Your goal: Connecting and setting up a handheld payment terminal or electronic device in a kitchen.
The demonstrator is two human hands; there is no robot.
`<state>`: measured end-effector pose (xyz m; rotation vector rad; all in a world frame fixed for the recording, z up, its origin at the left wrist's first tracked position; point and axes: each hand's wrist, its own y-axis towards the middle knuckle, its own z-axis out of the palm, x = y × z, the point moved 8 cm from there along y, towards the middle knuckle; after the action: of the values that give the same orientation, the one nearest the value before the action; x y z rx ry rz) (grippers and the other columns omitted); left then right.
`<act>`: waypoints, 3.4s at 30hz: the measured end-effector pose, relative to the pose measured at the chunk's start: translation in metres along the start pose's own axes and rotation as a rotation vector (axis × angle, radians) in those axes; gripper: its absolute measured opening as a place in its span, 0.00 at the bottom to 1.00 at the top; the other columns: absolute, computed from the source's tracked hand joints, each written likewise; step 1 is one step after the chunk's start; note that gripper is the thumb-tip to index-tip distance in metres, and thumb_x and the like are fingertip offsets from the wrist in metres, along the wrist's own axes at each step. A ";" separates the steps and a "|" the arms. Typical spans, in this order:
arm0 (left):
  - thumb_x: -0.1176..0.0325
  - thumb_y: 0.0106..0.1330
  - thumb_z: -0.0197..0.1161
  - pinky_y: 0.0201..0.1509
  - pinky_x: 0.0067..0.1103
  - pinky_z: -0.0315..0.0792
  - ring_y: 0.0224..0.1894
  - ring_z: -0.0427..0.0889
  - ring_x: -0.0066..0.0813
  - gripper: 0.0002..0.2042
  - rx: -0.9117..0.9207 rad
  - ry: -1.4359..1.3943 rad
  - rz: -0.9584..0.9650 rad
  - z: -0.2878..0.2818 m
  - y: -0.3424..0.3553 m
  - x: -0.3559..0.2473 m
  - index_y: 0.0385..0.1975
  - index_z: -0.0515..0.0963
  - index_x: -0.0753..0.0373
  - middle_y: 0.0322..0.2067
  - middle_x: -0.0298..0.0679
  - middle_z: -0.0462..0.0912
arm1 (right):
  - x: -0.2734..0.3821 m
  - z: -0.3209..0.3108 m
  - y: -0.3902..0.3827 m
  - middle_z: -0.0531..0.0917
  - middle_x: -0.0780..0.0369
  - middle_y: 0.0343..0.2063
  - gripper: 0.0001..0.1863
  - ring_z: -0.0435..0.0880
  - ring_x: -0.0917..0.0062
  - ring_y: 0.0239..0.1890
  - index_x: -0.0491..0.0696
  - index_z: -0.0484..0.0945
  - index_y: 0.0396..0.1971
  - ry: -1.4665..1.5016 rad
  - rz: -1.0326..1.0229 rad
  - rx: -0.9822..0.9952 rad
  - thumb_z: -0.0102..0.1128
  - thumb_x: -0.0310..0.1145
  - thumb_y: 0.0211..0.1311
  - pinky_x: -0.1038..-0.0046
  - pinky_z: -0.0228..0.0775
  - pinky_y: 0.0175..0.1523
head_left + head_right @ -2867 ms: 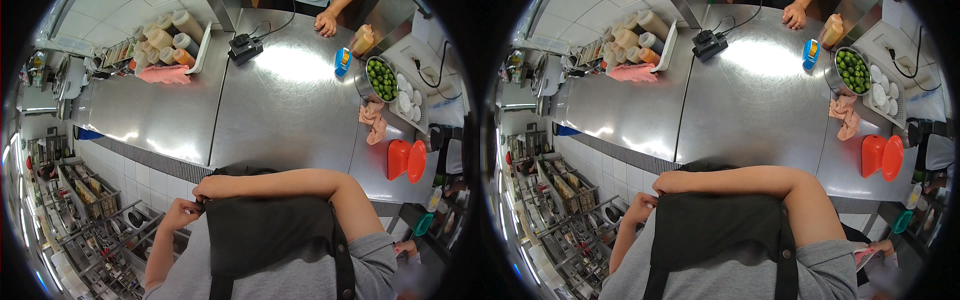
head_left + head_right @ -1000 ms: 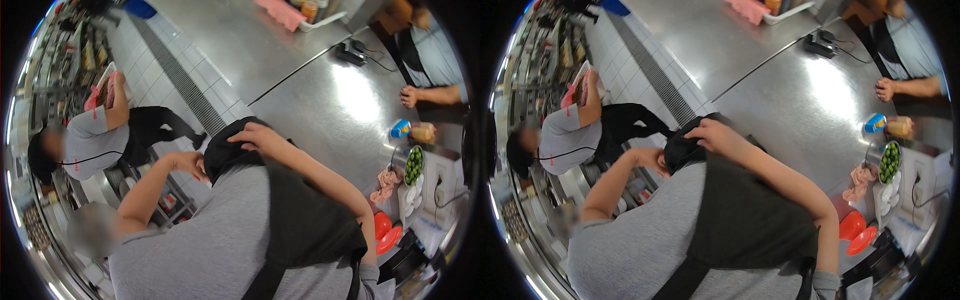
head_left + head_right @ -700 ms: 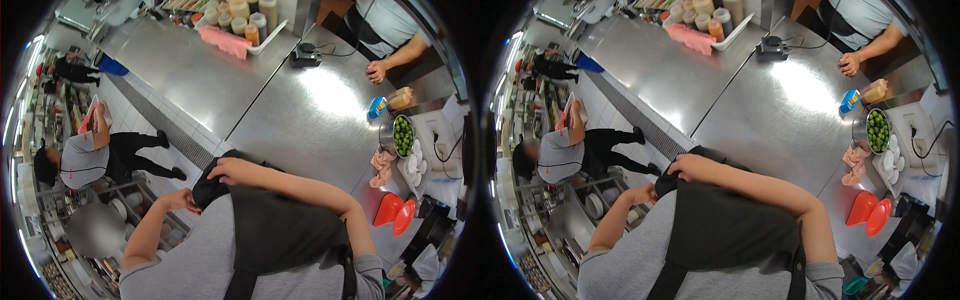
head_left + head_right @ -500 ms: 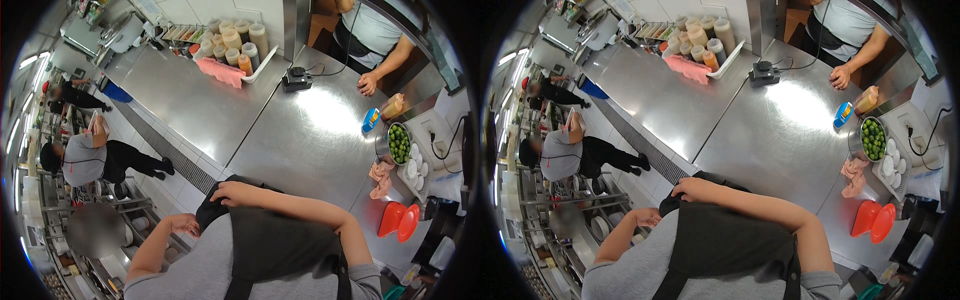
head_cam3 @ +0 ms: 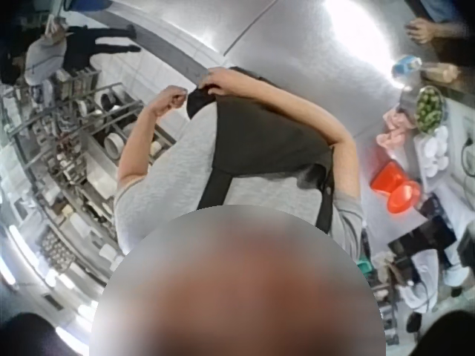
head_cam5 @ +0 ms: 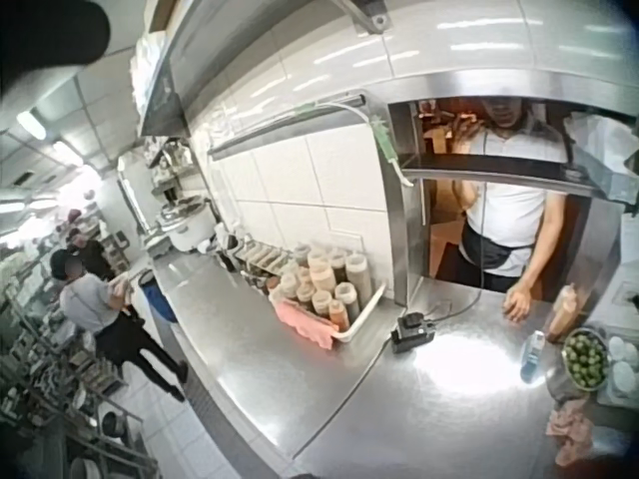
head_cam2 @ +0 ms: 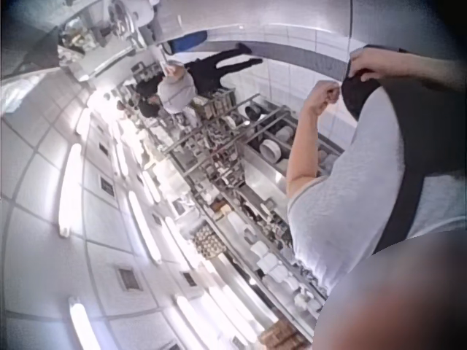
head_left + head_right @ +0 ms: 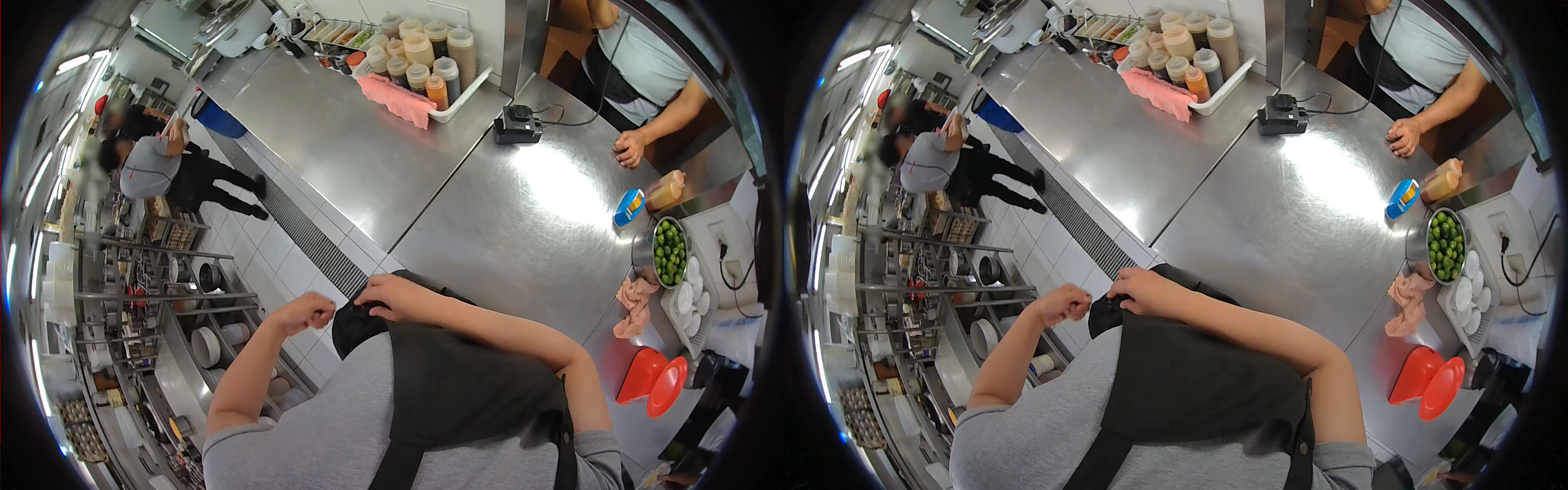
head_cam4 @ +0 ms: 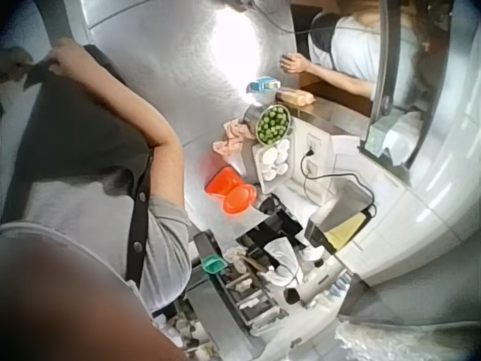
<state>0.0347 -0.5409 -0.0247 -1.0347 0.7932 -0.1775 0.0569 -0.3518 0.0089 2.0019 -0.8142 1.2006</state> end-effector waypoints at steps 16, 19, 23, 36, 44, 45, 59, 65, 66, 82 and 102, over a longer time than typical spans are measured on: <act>0.65 0.63 0.56 0.23 0.19 0.59 0.18 0.63 0.17 0.14 -0.141 0.830 -0.009 0.005 0.032 -0.047 0.17 0.73 0.65 0.14 0.30 0.67 | -0.108 -0.051 -0.185 0.83 0.56 0.38 0.10 0.84 0.67 0.40 0.44 0.83 0.40 0.070 0.684 -0.625 0.65 0.29 0.60 0.67 0.76 0.48; 0.63 0.64 0.56 0.22 0.19 0.59 0.16 0.64 0.17 0.15 -0.091 0.881 0.022 0.052 0.043 -0.062 0.18 0.76 0.65 0.12 0.30 0.68 | -0.129 -0.055 -0.218 0.85 0.56 0.38 0.12 0.84 0.72 0.40 0.44 0.83 0.42 0.138 0.905 -0.586 0.66 0.33 0.61 0.69 0.76 0.48; 0.62 0.65 0.56 0.23 0.20 0.65 0.16 0.70 0.20 0.15 0.055 1.097 -0.086 0.081 0.065 -0.068 0.19 0.78 0.65 0.12 0.33 0.73 | -0.106 -0.086 -0.197 0.85 0.52 0.38 0.16 0.84 0.58 0.42 0.43 0.83 0.43 0.049 0.781 -0.420 0.63 0.38 0.61 0.62 0.76 0.50; 0.67 0.61 0.70 0.57 0.27 0.74 0.50 0.83 0.32 0.18 0.429 1.109 0.096 0.119 0.127 -0.044 0.50 0.82 0.64 0.47 0.42 0.85 | -0.102 -0.068 -0.408 0.85 0.61 0.33 0.10 0.82 0.76 0.36 0.40 0.82 0.40 0.237 1.108 -0.803 0.63 0.31 0.65 0.73 0.73 0.45; 0.71 0.64 0.62 0.54 0.23 0.73 0.45 0.80 0.23 0.16 0.564 0.766 0.174 0.160 0.152 -0.019 0.51 0.79 0.67 0.43 0.38 0.85 | -0.103 -0.088 -0.392 0.84 0.58 0.34 0.20 0.81 0.73 0.36 0.42 0.76 0.54 0.102 1.095 -0.759 0.63 0.29 0.63 0.69 0.74 0.45; 0.71 0.64 0.61 0.52 0.22 0.74 0.42 0.79 0.22 0.15 0.513 0.751 0.160 0.158 0.155 -0.019 0.50 0.80 0.68 0.40 0.37 0.85 | -0.106 -0.108 -0.366 0.83 0.57 0.35 0.26 0.82 0.71 0.36 0.44 0.73 0.60 -0.005 1.090 -0.720 0.64 0.29 0.62 0.69 0.74 0.46; 0.69 0.61 0.67 0.41 0.22 0.69 0.35 0.73 0.17 0.09 0.424 0.716 0.373 0.096 0.129 0.017 0.35 0.77 0.66 0.29 0.29 0.79 | -0.223 -0.258 -0.126 0.84 0.59 0.21 0.50 0.83 0.77 0.21 0.49 0.47 0.76 -0.174 1.059 -0.500 0.59 0.23 0.51 0.73 0.73 0.27; 0.74 0.63 0.64 0.42 0.19 0.67 0.34 0.71 0.15 0.04 0.431 0.395 0.178 0.075 0.107 0.055 0.31 0.75 0.64 0.28 0.26 0.76 | -0.211 -0.164 -0.160 0.82 0.63 0.27 0.47 0.79 0.82 0.26 0.52 0.47 0.76 0.078 1.020 -0.421 0.60 0.20 0.59 0.78 0.74 0.33; 0.74 0.63 0.64 0.42 0.19 0.67 0.34 0.71 0.15 0.04 0.430 0.401 0.176 0.071 0.108 0.063 0.31 0.75 0.64 0.28 0.26 0.76 | -0.212 -0.161 -0.167 0.82 0.63 0.28 0.45 0.79 0.82 0.27 0.51 0.48 0.76 0.116 0.995 -0.479 0.59 0.20 0.60 0.79 0.73 0.34; 0.71 0.67 0.64 0.37 0.14 0.75 0.31 0.79 0.15 0.01 0.521 -0.012 -0.241 0.009 0.099 0.179 0.34 0.79 0.59 0.28 0.26 0.80 | -0.143 -0.144 -0.325 0.82 0.60 0.33 0.40 0.79 0.82 0.30 0.46 0.54 0.73 0.218 1.040 -0.868 0.57 0.21 0.61 0.82 0.71 0.34; 0.54 0.70 0.60 0.51 0.32 0.79 0.45 0.83 0.33 0.22 -0.059 -0.322 0.009 0.040 0.194 0.075 0.53 0.78 0.66 0.46 0.44 0.85 | -0.140 -0.216 -0.279 0.82 0.61 0.34 0.10 0.82 0.74 0.39 0.42 0.81 0.43 -0.329 0.695 -1.186 0.65 0.29 0.63 0.71 0.77 0.40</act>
<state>0.0711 -0.4474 -0.2112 -1.0819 0.5132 0.0208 0.1127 0.0075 -0.1004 0.9121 -1.9098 0.4127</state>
